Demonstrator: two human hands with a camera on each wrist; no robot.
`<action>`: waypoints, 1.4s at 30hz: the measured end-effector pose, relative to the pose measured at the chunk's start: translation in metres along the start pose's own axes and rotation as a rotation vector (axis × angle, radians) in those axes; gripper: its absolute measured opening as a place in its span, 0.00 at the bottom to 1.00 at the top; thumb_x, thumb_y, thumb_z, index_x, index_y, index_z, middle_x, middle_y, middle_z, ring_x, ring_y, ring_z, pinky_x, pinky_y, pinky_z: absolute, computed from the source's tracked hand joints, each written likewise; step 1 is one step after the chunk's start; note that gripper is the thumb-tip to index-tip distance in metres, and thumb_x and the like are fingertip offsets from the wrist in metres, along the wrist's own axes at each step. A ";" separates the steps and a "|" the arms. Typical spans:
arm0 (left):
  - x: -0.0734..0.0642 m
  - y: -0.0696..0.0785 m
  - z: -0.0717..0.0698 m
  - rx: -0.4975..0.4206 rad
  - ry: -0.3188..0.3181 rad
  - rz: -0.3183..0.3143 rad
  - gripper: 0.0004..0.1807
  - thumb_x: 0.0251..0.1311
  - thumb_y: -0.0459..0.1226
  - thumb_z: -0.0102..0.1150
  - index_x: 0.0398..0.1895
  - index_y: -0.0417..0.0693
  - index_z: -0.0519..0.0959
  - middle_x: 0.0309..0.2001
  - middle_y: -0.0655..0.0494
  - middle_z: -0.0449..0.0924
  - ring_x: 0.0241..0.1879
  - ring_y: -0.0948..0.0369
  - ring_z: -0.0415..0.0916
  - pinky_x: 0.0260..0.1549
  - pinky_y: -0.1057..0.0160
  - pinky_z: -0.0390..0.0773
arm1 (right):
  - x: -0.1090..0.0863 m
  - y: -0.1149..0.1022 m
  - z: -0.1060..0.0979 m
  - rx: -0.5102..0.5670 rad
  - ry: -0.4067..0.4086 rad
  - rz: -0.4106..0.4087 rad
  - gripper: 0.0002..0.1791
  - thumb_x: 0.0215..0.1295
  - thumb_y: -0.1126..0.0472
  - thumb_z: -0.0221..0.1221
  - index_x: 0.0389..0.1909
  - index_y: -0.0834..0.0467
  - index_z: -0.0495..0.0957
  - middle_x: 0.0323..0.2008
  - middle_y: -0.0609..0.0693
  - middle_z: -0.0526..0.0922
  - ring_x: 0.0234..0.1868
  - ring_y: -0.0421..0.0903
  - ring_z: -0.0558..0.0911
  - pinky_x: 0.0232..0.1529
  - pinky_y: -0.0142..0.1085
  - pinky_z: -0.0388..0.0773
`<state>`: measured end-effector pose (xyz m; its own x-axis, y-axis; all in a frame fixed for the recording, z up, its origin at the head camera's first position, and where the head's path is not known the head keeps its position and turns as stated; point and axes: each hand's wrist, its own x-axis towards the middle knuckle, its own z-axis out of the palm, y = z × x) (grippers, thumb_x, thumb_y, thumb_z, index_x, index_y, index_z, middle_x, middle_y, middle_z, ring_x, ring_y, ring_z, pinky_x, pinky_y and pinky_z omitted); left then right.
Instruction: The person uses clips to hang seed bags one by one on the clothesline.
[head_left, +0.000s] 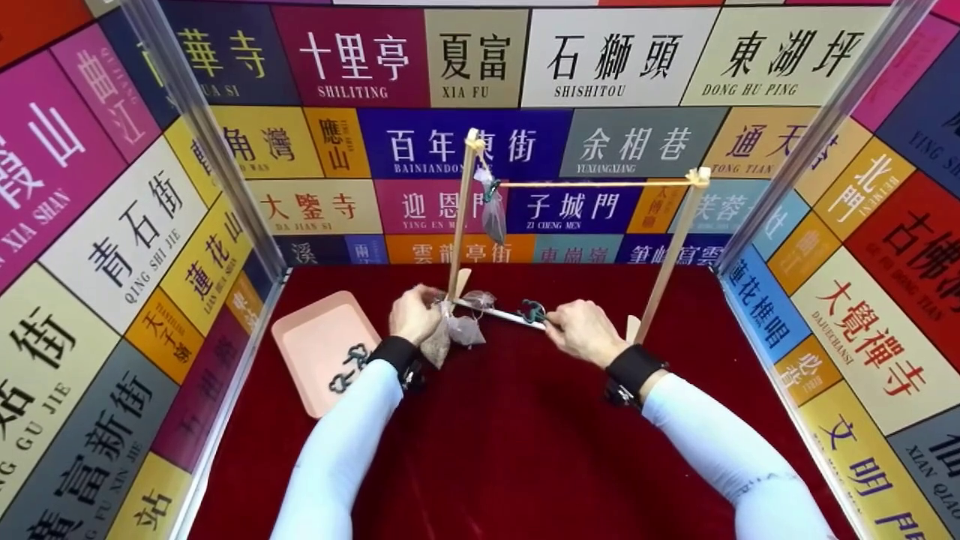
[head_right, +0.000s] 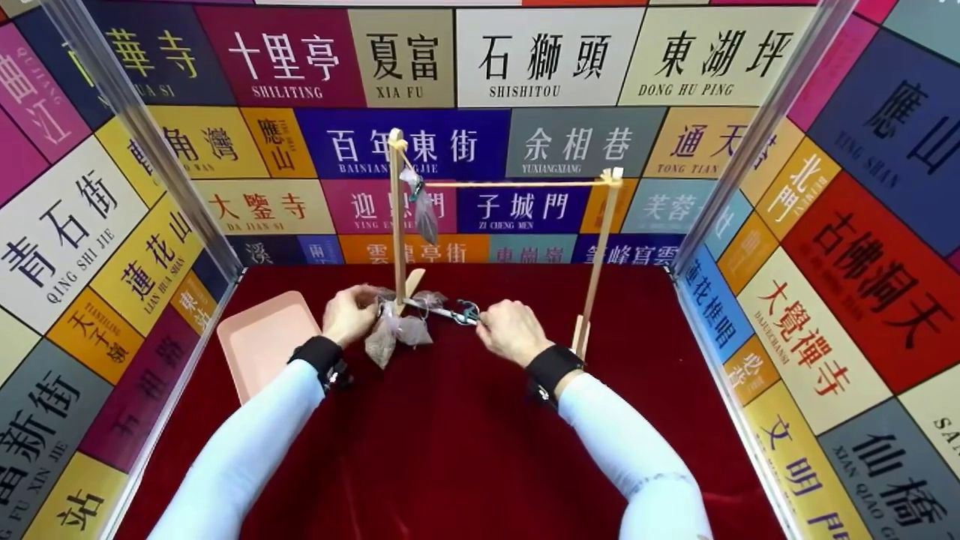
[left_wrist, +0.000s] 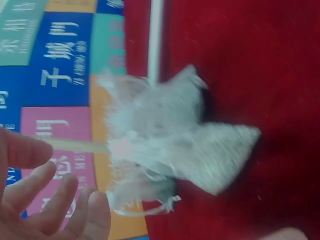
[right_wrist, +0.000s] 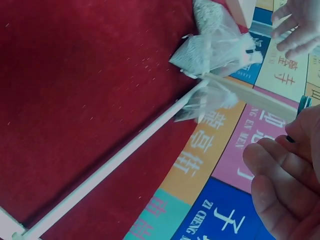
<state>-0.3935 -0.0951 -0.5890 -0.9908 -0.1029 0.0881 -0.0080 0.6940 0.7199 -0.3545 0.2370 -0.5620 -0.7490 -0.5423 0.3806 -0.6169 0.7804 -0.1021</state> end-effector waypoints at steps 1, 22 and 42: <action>0.001 -0.002 0.002 0.036 -0.027 0.016 0.19 0.70 0.36 0.64 0.61 0.54 0.91 0.58 0.48 0.94 0.60 0.44 0.90 0.60 0.43 0.87 | -0.002 0.001 0.000 -0.005 -0.007 0.002 0.11 0.71 0.61 0.69 0.27 0.58 0.85 0.22 0.51 0.84 0.22 0.54 0.85 0.24 0.53 0.84; 0.013 -0.032 0.027 0.423 -0.113 0.200 0.11 0.74 0.37 0.65 0.44 0.36 0.90 0.54 0.34 0.89 0.50 0.32 0.91 0.52 0.36 0.91 | -0.006 0.005 -0.002 0.014 -0.123 0.050 0.08 0.68 0.60 0.70 0.28 0.56 0.91 0.21 0.48 0.86 0.20 0.41 0.73 0.22 0.43 0.77; 0.014 -0.035 0.031 0.368 -0.230 0.273 0.04 0.65 0.33 0.69 0.37 0.41 0.88 0.42 0.40 0.94 0.47 0.36 0.92 0.50 0.37 0.91 | -0.011 0.008 -0.011 0.020 -0.194 0.067 0.15 0.68 0.60 0.71 0.19 0.53 0.84 0.15 0.40 0.71 0.19 0.39 0.67 0.22 0.38 0.70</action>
<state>-0.4117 -0.0992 -0.6342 -0.9673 0.2473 0.0557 0.2487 0.8829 0.3983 -0.3480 0.2528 -0.5565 -0.8196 -0.5411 0.1882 -0.5677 0.8112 -0.1403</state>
